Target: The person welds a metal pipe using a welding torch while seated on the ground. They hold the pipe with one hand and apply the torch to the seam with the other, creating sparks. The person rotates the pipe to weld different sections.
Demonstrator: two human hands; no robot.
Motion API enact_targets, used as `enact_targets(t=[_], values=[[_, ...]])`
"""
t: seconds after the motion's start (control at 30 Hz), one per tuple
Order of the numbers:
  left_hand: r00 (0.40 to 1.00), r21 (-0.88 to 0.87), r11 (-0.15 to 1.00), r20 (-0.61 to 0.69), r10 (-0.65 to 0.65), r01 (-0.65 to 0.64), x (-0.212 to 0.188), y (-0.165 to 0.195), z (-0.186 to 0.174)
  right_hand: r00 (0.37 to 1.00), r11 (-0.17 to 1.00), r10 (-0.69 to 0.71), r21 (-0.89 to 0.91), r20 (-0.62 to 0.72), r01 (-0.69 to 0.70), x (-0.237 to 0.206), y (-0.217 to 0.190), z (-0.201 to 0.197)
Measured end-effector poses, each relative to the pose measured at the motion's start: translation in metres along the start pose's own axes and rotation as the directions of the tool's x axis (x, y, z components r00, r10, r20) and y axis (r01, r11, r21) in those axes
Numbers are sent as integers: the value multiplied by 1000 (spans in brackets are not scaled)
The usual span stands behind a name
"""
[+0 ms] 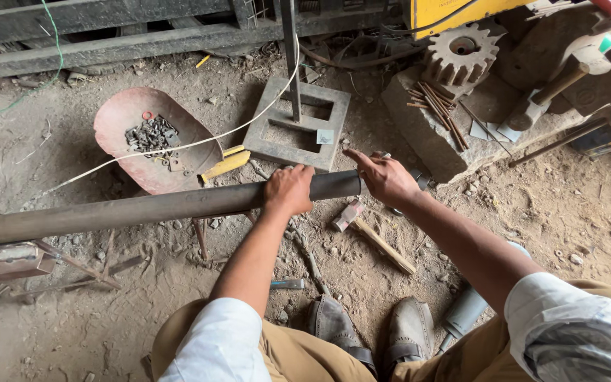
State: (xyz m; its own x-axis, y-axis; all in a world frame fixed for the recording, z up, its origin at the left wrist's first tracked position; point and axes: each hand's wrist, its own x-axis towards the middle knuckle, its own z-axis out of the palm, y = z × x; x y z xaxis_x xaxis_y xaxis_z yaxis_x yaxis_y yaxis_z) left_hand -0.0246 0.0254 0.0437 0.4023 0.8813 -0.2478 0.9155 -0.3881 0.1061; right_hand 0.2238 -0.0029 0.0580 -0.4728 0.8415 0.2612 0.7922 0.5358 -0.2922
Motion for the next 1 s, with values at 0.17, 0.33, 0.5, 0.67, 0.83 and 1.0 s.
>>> enact_targets(t=[0.17,0.33,0.5,0.67,0.83,1.0], values=[[977,-120,989,207,-55,82,-3,-2,-38,996,997,42,-74,77,-36,-14,-9,6],[992,-140,989,119,-31,48,-4,-5,-33,953,918,293,303,-80,-257,-17,-19,-41],[998,-144,987,-20,62,-64,-1,-12,-11,922,884,369,350,-117,-309,-25,-34,-151],[995,-128,987,-10,96,-96,8,5,6,868,565,492,735,64,-374,-86,-81,-212],[988,-87,984,6,154,-153,29,41,12,925,722,378,637,-35,-271,-99,-90,-204],[996,-165,983,-17,85,-86,42,59,7,937,871,323,429,-134,-239,-93,-68,-197]])
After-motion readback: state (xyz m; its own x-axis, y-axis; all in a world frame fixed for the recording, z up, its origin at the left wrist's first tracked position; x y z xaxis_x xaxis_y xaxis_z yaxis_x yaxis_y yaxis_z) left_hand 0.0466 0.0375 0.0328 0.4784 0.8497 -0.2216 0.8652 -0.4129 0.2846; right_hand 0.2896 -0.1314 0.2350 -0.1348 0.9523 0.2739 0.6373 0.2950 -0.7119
